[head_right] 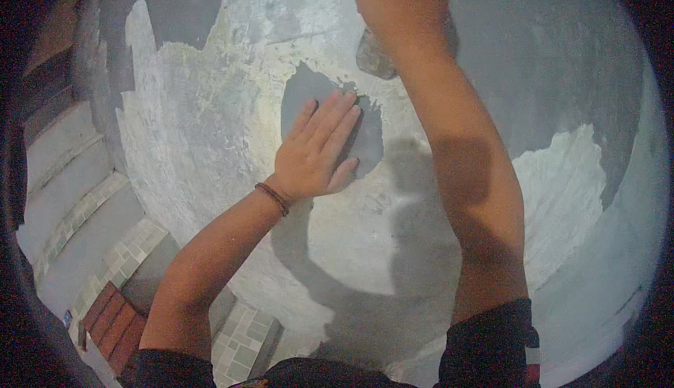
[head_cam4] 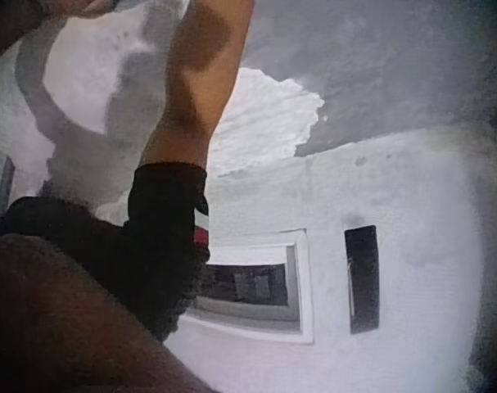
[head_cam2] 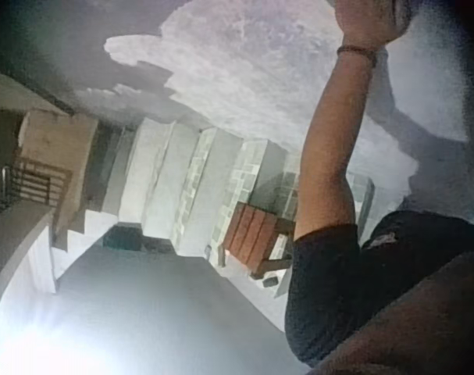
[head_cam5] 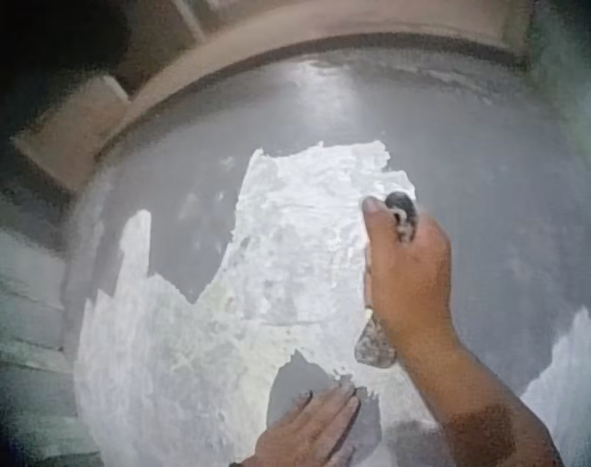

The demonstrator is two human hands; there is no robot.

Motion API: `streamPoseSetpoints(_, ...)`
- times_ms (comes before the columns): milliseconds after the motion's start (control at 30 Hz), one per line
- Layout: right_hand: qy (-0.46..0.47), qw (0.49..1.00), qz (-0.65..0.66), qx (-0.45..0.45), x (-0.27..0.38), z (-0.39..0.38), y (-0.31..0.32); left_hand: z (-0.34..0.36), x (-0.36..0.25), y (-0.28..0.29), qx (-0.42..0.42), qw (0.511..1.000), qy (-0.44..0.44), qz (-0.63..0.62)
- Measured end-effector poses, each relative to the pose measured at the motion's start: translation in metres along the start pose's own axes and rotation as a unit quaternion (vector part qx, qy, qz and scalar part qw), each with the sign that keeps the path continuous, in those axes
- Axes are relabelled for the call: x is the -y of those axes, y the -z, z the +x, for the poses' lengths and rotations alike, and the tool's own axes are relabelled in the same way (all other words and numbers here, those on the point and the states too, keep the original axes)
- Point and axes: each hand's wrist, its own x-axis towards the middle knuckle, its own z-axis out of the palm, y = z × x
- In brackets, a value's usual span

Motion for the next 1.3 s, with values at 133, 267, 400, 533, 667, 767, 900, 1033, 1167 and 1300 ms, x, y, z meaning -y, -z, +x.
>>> streamPoseSetpoints(133, 0.024, 1.0, -0.005, -0.001, 0.019, 0.002, 0.005, 0.001, 0.0, -0.001, -0.001, 1.0, -0.002, 0.005)
streamPoseSetpoints(267, 0.0, 0.988, 0.14, 0.065, 0.033, 0.005, 0.017, -0.001, 0.0, 0.0, 0.008, 1.0, 0.005, -0.009)
streamPoseSetpoints(400, 0.046, 0.996, 0.063, -0.039, 0.038, -0.002, -0.001, -0.001, 0.0, 0.0, 0.013, 1.0, 0.0, -0.011)
streamPoseSetpoints(533, -0.034, 0.996, 0.061, 0.057, 0.04, 0.0, 0.008, 0.0, 0.0, 0.001, 0.013, 1.0, 0.006, -0.014)
streamPoseSetpoints(667, -0.007, 0.994, 0.087, 0.072, 0.042, 0.005, 0.012, 0.0, 0.001, -0.001, 0.001, 1.0, -0.003, -0.007)
streamPoseSetpoints(767, 0.022, 0.998, 0.045, 0.041, 0.036, 0.005, 0.005, -0.001, 0.0, -0.001, -0.002, 1.0, -0.001, -0.015)
streamPoseSetpoints(900, -0.012, 0.999, 0.018, 0.031, 0.03, 0.002, -0.001, -0.001, 0.001, -0.001, 0.004, 1.0, -0.001, -0.018)
streamPoseSetpoints(1033, 0.058, 0.998, 0.037, -0.003, 0.007, -0.001, -0.014, -0.002, 0.001, -0.001, -0.002, 1.0, -0.002, -0.011)
streamPoseSetpoints(1167, 0.035, 0.999, -0.011, -0.029, 0.004, 0.001, -0.019, -0.002, 0.002, -0.002, 0.002, 1.0, -0.002, -0.02)
streamPoseSetpoints(1300, 0.083, 0.996, 0.004, -0.014, 0.008, 0.004, -0.017, -0.002, 0.001, -0.001, -0.002, 1.0, 0.0, -0.027)
